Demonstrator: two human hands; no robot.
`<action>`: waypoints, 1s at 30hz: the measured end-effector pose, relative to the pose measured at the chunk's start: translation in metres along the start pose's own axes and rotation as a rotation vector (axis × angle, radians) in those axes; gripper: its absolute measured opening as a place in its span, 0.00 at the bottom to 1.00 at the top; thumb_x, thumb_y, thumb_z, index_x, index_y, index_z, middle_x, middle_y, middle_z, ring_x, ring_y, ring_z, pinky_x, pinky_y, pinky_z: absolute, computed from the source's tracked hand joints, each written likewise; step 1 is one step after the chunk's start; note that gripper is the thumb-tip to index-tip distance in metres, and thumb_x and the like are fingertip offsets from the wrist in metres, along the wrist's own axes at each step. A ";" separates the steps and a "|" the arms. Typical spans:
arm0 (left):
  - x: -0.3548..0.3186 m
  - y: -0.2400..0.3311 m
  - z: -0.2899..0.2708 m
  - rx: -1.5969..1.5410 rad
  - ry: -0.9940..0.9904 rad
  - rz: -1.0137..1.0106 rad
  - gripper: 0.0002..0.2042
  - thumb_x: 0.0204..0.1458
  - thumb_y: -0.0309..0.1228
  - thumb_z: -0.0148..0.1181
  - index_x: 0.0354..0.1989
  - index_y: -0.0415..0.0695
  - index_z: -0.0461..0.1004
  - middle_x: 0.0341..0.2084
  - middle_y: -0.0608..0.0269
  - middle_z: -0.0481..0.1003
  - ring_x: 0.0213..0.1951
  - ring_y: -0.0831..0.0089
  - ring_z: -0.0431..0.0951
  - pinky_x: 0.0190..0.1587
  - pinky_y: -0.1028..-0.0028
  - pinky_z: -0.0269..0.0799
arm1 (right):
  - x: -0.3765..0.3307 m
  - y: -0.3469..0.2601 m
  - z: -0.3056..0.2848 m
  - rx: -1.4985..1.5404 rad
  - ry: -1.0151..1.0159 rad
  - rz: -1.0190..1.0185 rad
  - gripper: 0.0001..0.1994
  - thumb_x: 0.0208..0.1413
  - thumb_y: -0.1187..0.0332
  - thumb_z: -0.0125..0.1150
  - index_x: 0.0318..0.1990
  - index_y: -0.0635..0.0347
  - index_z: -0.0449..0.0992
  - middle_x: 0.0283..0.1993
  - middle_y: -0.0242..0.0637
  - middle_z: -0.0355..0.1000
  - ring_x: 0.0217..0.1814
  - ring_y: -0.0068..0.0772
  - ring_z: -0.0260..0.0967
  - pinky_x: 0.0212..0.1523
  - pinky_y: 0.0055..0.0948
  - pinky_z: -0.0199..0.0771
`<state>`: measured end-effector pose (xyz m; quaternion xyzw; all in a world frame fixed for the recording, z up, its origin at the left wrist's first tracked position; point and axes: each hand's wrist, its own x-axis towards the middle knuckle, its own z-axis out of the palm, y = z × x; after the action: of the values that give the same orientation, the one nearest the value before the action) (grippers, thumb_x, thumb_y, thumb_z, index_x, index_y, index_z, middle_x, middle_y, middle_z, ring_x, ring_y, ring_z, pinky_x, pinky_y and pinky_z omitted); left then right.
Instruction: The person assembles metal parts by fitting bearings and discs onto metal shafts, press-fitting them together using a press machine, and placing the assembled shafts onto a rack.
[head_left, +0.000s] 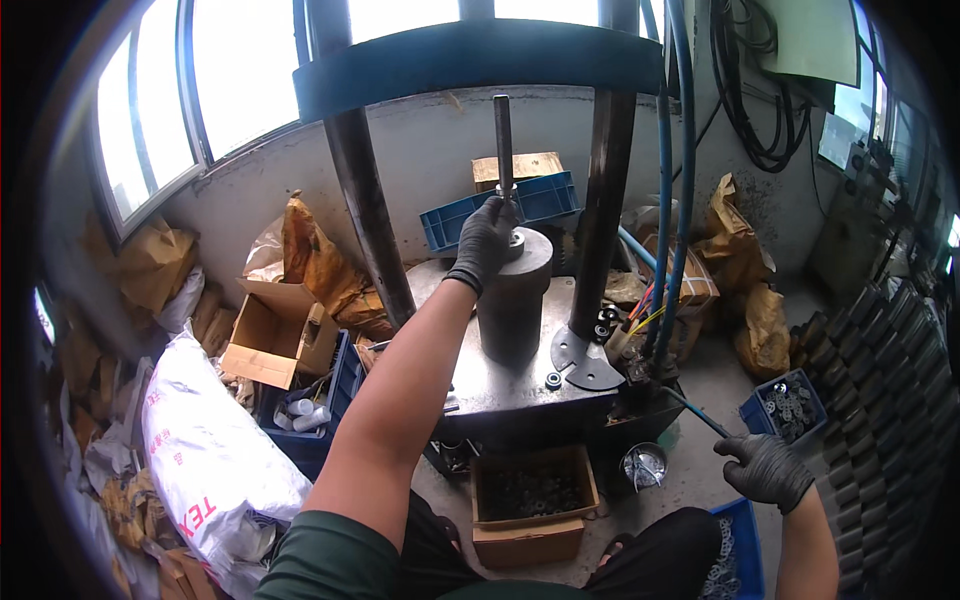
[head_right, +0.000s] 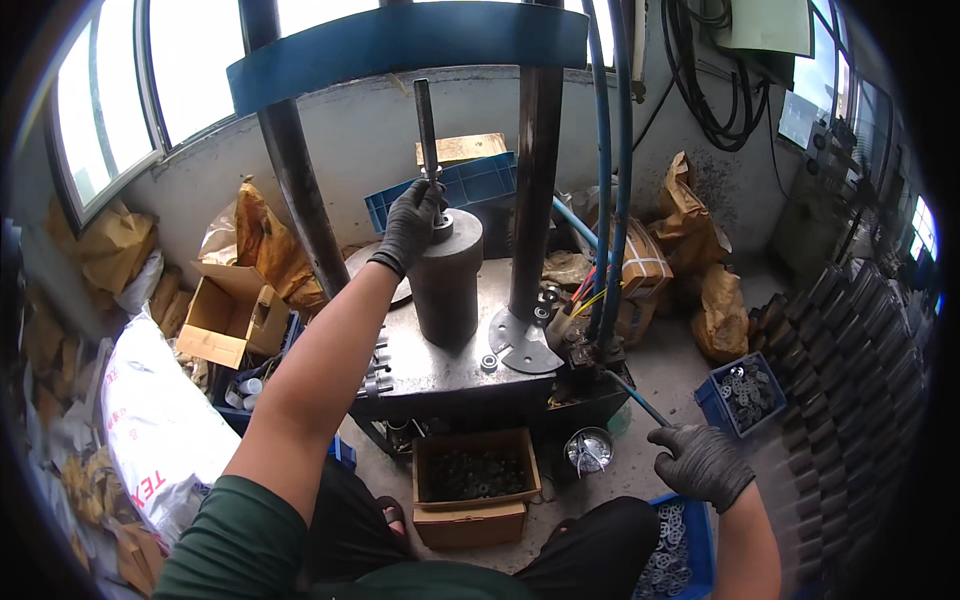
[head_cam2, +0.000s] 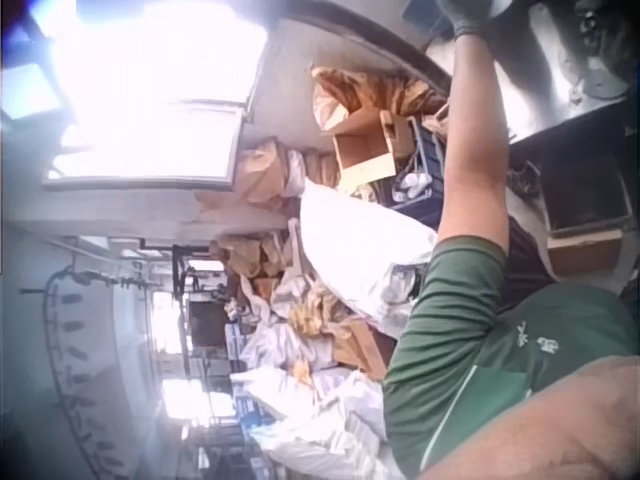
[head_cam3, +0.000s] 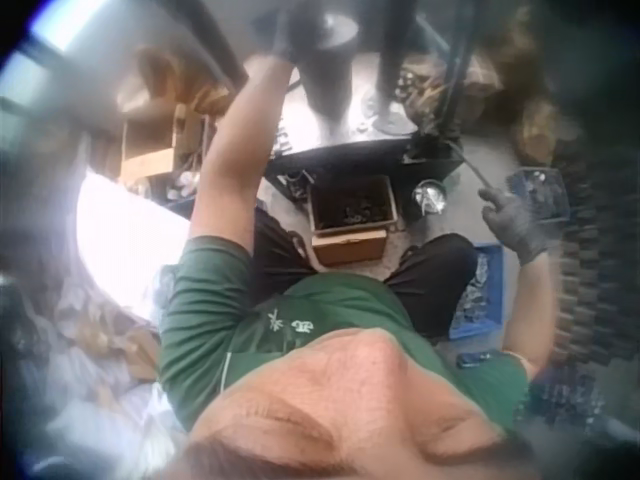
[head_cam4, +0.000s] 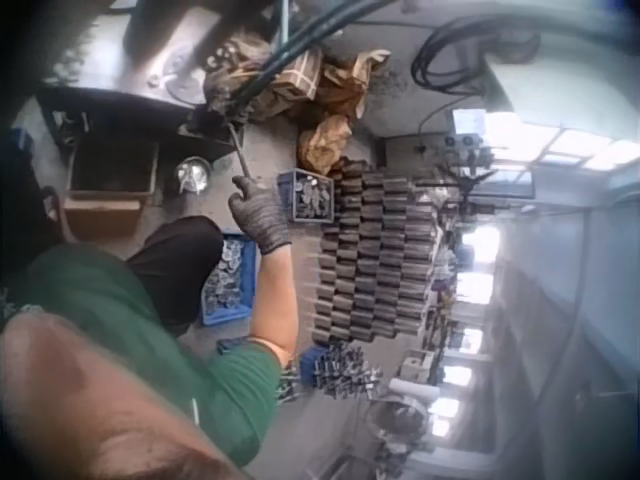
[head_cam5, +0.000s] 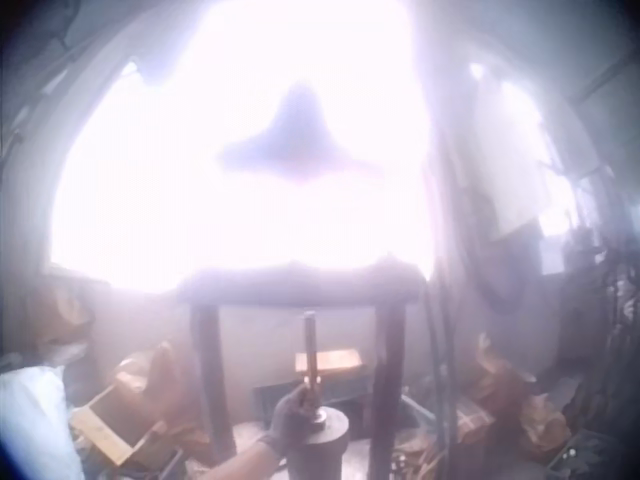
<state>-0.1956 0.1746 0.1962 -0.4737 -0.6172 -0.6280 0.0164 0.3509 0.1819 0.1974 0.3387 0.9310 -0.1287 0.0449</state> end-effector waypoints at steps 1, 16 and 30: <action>0.003 -0.007 0.005 0.003 0.020 0.032 0.12 0.69 0.37 0.52 0.44 0.42 0.78 0.28 0.55 0.80 0.32 0.62 0.81 0.39 0.64 0.75 | -0.007 0.007 0.014 0.026 0.109 -0.039 0.19 0.50 0.64 0.58 0.48 0.60 0.83 0.44 0.55 0.81 0.47 0.56 0.80 0.53 0.46 0.80; 0.003 -0.007 0.001 0.054 0.004 0.023 0.15 0.69 0.42 0.54 0.43 0.42 0.78 0.29 0.52 0.81 0.33 0.56 0.82 0.41 0.60 0.75 | -0.031 -0.012 0.079 -0.038 0.350 0.099 0.08 0.49 0.65 0.65 0.26 0.59 0.77 0.27 0.50 0.74 0.33 0.57 0.76 0.36 0.49 0.75; 0.008 -0.016 0.004 0.048 0.003 0.016 0.15 0.69 0.43 0.54 0.45 0.43 0.78 0.29 0.53 0.80 0.32 0.58 0.80 0.41 0.61 0.75 | -0.030 -0.016 0.075 0.008 0.380 0.112 0.09 0.51 0.65 0.66 0.27 0.61 0.79 0.28 0.52 0.75 0.33 0.57 0.76 0.35 0.47 0.76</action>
<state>-0.2079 0.1858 0.1878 -0.4771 -0.6283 -0.6135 0.0341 0.3637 0.1310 0.1333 0.4082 0.9020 -0.0635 -0.1256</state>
